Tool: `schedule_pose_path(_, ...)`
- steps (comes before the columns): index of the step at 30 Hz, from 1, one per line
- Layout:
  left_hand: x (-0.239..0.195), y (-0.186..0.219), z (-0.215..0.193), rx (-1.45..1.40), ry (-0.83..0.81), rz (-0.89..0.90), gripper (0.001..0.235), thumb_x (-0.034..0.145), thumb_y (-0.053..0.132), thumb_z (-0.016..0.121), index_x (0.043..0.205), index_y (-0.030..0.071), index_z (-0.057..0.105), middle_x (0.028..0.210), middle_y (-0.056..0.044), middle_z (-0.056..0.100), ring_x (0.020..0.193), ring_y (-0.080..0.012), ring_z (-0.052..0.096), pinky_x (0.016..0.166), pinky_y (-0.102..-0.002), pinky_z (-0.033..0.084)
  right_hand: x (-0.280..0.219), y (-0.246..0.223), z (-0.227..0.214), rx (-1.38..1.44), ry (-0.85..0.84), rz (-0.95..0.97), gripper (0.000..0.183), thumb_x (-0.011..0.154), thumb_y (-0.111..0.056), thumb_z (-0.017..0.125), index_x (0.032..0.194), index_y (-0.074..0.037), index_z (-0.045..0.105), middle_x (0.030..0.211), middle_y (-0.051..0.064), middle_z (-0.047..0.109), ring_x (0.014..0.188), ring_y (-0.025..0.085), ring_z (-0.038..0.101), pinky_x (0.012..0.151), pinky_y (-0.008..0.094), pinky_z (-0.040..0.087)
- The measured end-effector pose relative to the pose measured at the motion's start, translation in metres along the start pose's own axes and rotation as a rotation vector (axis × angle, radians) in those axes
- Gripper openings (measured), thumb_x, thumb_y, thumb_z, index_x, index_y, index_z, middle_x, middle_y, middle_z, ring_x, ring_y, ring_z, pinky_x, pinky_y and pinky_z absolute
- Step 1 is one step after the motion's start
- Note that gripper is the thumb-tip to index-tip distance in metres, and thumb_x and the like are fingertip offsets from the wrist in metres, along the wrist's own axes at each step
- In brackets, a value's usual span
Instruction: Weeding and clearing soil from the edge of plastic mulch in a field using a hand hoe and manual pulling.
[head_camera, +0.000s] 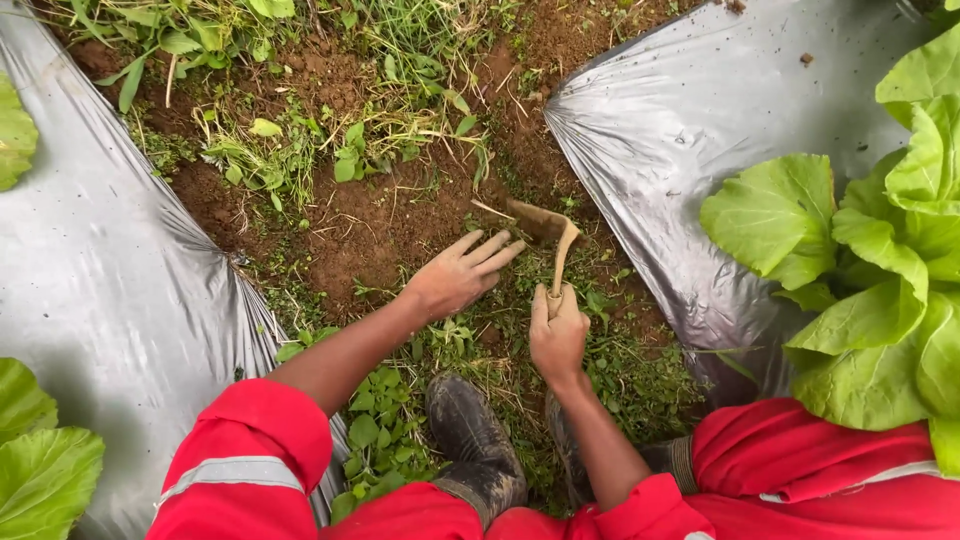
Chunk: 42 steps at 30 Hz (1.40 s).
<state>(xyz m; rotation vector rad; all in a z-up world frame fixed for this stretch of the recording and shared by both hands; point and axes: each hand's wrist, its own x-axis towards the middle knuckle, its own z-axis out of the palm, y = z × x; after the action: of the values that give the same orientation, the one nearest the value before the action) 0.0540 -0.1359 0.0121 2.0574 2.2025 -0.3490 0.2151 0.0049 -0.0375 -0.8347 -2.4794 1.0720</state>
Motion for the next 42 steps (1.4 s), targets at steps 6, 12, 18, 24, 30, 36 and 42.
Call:
schedule_pose_path(6, 0.017, 0.0, 0.025, -0.249, -0.017, -0.042, 0.033, 0.098, 0.03, 0.063, 0.126, 0.013, 0.064, 0.156, -0.011, 0.042, 0.148, -0.0273, 0.036, 0.121, -0.044, 0.032, 0.035, -0.007, 0.01, 0.041, -0.033, -0.023, 0.027, 0.104, -0.012, 0.057, 0.077, -0.008, 0.051, 0.045, -0.001, 0.047, 0.033, 0.011, 0.041, 0.033, 0.023, 0.036)
schedule_pose_path(12, 0.026, 0.02, 0.081, -0.243, 0.164, -0.12, 0.05, 0.093, 0.038, 0.07, 0.128, 0.005, 0.056, 0.15, -0.016, 0.042, 0.141, -0.0295, 0.044, 0.116, -0.042, 0.037, -0.043, 0.048, 0.018, 0.036, 0.031, 0.153, 0.029, 0.1, -0.015, 0.058, 0.074, -0.006, 0.05, 0.043, 0.011, 0.045, 0.033, 0.023, 0.047, 0.035, 0.032, 0.034)
schedule_pose_path(18, 0.021, 0.014, 0.029, -0.352, 0.093, -0.181, 0.093, 0.093, 0.056, 0.063, 0.159, 0.002, 0.023, 0.165, -0.019, 0.024, 0.154, -0.0302, 0.023, 0.125, -0.047, 0.022, -0.02, 0.032, -0.006, 0.251, 0.166, -0.008, 0.018, 0.105, -0.006, 0.053, 0.09, 0.002, 0.058, 0.046, 0.006, 0.053, 0.029, 0.011, 0.045, 0.027, 0.021, 0.037)
schedule_pose_path(24, 0.028, 0.003, 0.033, -0.46, 0.027, -0.163, 0.059, 0.098, 0.039, 0.062, 0.147, 0.013, 0.043, 0.144, -0.011, 0.05, 0.142, -0.0249, 0.043, 0.115, -0.042, 0.037, -0.016, 0.015, -0.018, 0.293, 0.155, 0.059, 0.018, 0.107, -0.009, 0.048, 0.093, -0.001, 0.057, 0.047, 0.003, 0.055, 0.034, 0.01, 0.05, 0.031, 0.021, 0.043)
schedule_pose_path(30, 0.021, -0.001, 0.02, -0.531, -0.023, -0.197, 0.074, 0.098, 0.039, 0.062, 0.156, 0.01, 0.026, 0.144, -0.011, 0.052, 0.141, -0.0235, 0.045, 0.114, -0.041, 0.039, -0.03, 0.015, -0.025, 0.3, 0.171, 0.111, 0.024, 0.107, -0.011, 0.052, 0.086, -0.001, 0.058, 0.048, 0.008, 0.056, 0.032, 0.013, 0.049, 0.028, 0.022, 0.042)
schedule_pose_path(36, 0.036, 0.005, 0.035, -0.349, 0.017, -0.156, 0.071, 0.092, 0.04, 0.07, 0.152, 0.015, 0.04, 0.145, -0.005, 0.043, 0.138, -0.0235, 0.044, 0.106, -0.037, 0.046, -0.021, -0.009, -0.044, 0.495, 0.25, 0.126, 0.021, 0.109, -0.012, 0.047, 0.091, -0.007, 0.055, 0.049, 0.003, 0.058, 0.034, 0.012, 0.057, 0.029, 0.023, 0.048)
schedule_pose_path(42, 0.033, 0.004, 0.025, -0.331, -0.038, -0.147, 0.067, 0.095, 0.038, 0.067, 0.151, 0.015, 0.04, 0.145, -0.002, 0.051, 0.135, -0.0203, 0.045, 0.103, -0.036, 0.044, -0.04, 0.007, -0.031, 0.522, 0.18, 0.348, 0.025, 0.105, -0.016, 0.052, 0.082, -0.006, 0.053, 0.042, 0.004, 0.054, 0.029, 0.013, 0.052, 0.028, 0.025, 0.044)
